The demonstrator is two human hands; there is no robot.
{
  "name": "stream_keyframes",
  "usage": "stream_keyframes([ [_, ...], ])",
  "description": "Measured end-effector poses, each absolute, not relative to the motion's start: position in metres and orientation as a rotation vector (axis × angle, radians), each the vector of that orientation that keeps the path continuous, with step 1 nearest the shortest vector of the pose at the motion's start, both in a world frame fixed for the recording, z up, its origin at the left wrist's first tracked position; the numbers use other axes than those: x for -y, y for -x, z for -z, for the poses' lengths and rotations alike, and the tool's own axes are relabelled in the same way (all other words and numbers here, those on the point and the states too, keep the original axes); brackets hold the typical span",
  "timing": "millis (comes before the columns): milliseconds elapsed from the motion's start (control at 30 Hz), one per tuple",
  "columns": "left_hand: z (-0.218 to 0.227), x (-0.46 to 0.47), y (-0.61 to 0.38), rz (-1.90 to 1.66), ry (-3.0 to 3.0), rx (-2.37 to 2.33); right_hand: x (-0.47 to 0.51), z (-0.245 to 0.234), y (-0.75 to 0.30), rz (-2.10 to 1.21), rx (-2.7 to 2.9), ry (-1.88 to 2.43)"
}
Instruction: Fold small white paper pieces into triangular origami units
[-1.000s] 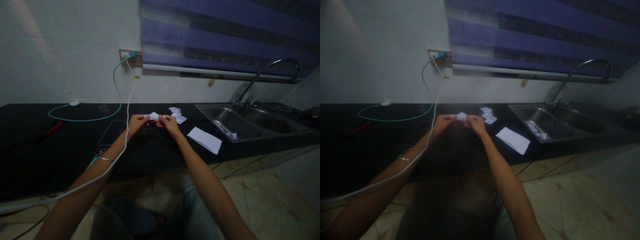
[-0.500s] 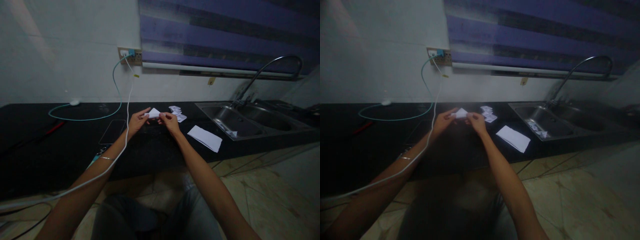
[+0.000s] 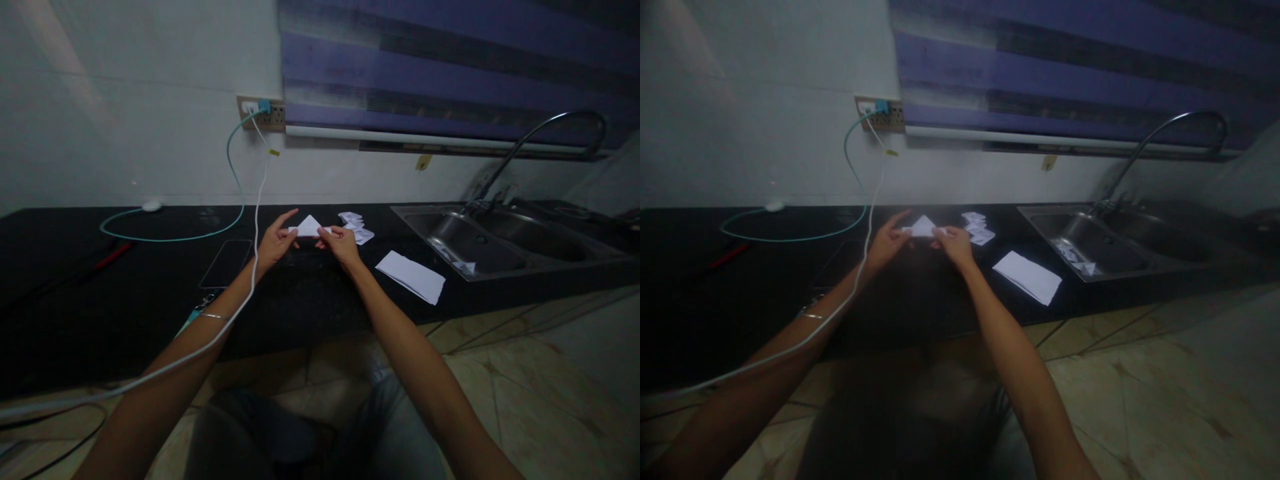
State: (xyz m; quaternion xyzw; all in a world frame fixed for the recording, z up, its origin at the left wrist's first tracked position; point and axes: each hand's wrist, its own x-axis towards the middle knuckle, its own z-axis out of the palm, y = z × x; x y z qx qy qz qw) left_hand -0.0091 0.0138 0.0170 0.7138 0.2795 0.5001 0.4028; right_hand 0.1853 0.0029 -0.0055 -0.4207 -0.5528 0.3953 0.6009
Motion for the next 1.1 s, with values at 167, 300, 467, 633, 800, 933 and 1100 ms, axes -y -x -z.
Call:
stream_keyframes([
  [167,-0.020,-0.008,0.003,-1.201,-1.592,-0.751,-0.002,0.004,-0.186,-0.881,1.240,0.947],
  [300,-0.015,-0.008,-0.005,-1.107,-1.537,-0.756,-0.001,0.006,-0.182,-0.881,1.265,0.965],
  [467,-0.013,-0.011,-0.004,-1.101,-1.689,-0.839,-0.001,0.007,-0.179,-0.879,1.289,0.963],
  [633,-0.021,-0.008,0.002,-1.017,-1.785,-0.744,-0.002,0.005,-0.183,-0.784,1.336,0.991],
  [800,-0.027,-0.005,0.008,-0.855,-1.766,-0.594,0.002,0.002,-0.189,-0.767,1.386,1.026],
  [933,-0.022,-0.010,0.014,-0.694,-1.643,-0.479,0.004,0.000,-0.193,-0.799,1.435,0.995],
  [1100,-0.017,-0.016,0.018,-0.647,-1.599,-0.472,0.002,0.000,-0.193,-0.807,1.457,0.978],
])
